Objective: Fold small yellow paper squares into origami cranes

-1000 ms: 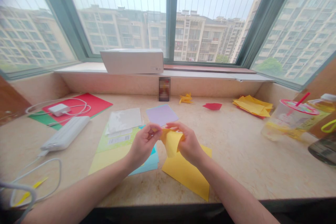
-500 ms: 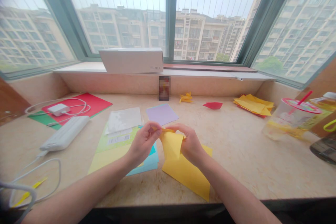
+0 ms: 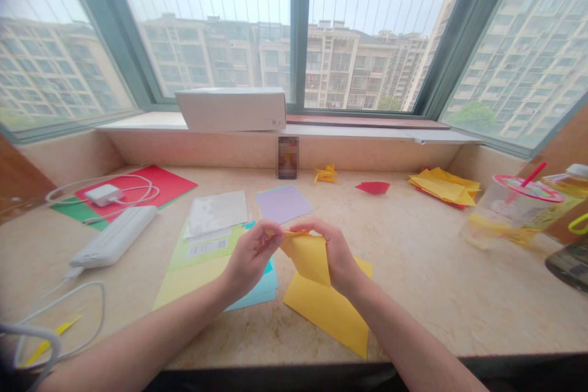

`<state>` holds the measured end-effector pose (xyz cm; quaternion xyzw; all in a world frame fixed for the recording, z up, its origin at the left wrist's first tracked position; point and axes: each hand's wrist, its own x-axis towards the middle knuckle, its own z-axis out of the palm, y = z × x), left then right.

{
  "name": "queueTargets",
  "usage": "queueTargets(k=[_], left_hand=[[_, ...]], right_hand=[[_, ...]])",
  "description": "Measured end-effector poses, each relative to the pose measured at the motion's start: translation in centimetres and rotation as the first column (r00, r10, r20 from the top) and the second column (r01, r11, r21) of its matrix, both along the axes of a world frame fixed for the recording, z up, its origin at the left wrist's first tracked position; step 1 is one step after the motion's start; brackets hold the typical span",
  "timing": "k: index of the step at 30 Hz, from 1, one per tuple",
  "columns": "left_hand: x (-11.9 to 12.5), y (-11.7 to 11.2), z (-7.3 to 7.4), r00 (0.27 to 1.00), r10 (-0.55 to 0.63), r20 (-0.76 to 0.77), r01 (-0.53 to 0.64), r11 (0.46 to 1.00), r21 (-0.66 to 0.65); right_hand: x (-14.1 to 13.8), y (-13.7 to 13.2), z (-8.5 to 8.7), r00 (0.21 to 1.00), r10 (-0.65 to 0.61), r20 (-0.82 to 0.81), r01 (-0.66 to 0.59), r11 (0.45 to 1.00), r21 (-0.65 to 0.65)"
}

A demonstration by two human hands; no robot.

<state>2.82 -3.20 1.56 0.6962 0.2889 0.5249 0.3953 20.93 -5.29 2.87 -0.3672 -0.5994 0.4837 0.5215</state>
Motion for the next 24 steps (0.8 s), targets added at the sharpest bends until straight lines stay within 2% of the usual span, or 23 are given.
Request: queueTargets(k=[3,6,9,12,14,17,19,21,24], left_hand=[[0.1,-0.1,0.0,0.999,0.022,-0.035,-0.022,1.0,0.017],[0.2,-0.1,-0.1,1.0,0.006,-0.014,-0.006,1.0,0.015],[0.1,-0.2,-0.1,1.0,-0.017,-0.005,0.017,1.0,-0.003],[0.1,-0.2,-0.2,0.999,-0.014,-0.034,0.013,1.0,-0.017],[0.1,-0.2,-0.2,0.999,-0.013,-0.036,0.012,1.0,-0.025],[0.2,-0.2,-0.2,1.0,-0.008,0.02,0.009,0.999,-0.037],[0.3,-0.1,-0.2,0.998,-0.001,0.063,0.004,0.999,-0.049],[0.3,0.0,-0.2,0.997,0.019,0.074,-0.015,0.999,-0.05],[0.2,-0.1,-0.2,0.998,0.062,0.009,-0.062,0.998,-0.016]], right_hand=[[0.0,0.0,0.0,0.998,-0.04,0.04,0.039,0.999,0.021],[0.1,0.0,-0.2,0.981,-0.124,0.149,0.102,0.984,0.149],[0.3,-0.1,-0.5,0.942,-0.227,0.246,0.136,0.931,0.34],[0.2,-0.2,-1.0,0.904,-0.339,0.262,0.181,0.857,0.483],[0.2,0.0,-1.4,0.922,-0.33,0.203,0.196,0.849,0.492],[0.1,0.4,-1.8,0.971,-0.228,0.071,0.168,0.863,0.476],[0.1,0.6,-1.9,0.979,-0.201,0.046,0.154,0.86,0.487],[0.2,0.8,-1.9,0.968,-0.239,0.07,0.173,0.846,0.504],[0.3,0.8,-1.9,0.933,-0.344,0.105,0.238,0.809,0.538]])
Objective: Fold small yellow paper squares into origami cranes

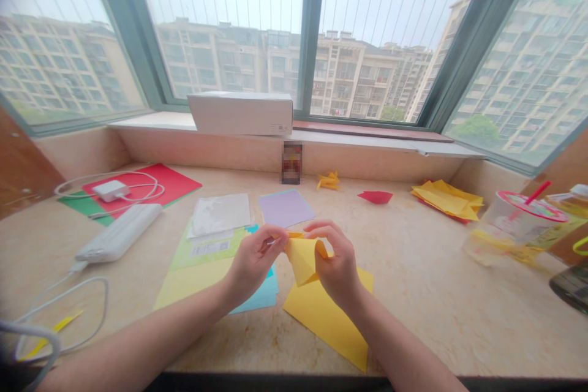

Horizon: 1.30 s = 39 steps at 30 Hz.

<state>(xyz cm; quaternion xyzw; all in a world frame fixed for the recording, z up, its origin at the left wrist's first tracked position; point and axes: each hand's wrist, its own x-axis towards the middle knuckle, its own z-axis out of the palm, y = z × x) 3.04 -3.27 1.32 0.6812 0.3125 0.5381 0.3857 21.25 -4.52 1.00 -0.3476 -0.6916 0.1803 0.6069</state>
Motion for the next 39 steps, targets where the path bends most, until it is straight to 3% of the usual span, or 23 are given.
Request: queueTargets(k=[4,12,17,25,28,32,35,39], left_hand=[[0.0,-0.4,0.1,0.995,0.009,-0.098,-0.006,0.999,0.035],[0.1,-1.3,0.7,0.97,-0.214,-0.116,0.219,0.975,0.036],[0.3,-1.3,0.6,0.98,-0.162,-0.111,0.159,0.987,-0.039],[-0.5,-0.5,1.0,0.986,-0.166,0.011,0.167,0.982,-0.087],[-0.8,0.1,0.9,0.961,-0.239,0.139,0.254,0.961,-0.107],[-0.9,0.6,0.7,0.892,-0.288,0.348,0.35,0.927,-0.131],[-0.6,0.5,0.9,0.922,-0.19,0.337,0.281,0.929,-0.243],[-0.3,0.6,1.2,0.966,-0.068,0.248,0.147,0.938,-0.314]], right_hand=[[0.0,-0.1,-0.1,0.989,-0.135,0.064,0.132,0.99,0.054],[-0.1,0.0,-0.4,0.913,-0.312,0.263,0.269,0.945,0.188],[-0.4,-0.2,-0.4,0.902,-0.271,0.337,0.214,0.957,0.197],[-0.4,-0.3,0.4,0.969,-0.165,0.185,0.154,0.985,0.072],[-0.2,0.0,0.3,0.986,-0.079,0.15,0.082,0.997,-0.015],[-0.3,0.4,0.1,0.991,0.088,-0.103,-0.112,0.961,-0.251],[-0.7,0.2,0.3,0.945,0.19,-0.268,-0.29,0.863,-0.412],[-0.7,-0.1,0.8,0.908,0.25,-0.338,-0.393,0.787,-0.475]])
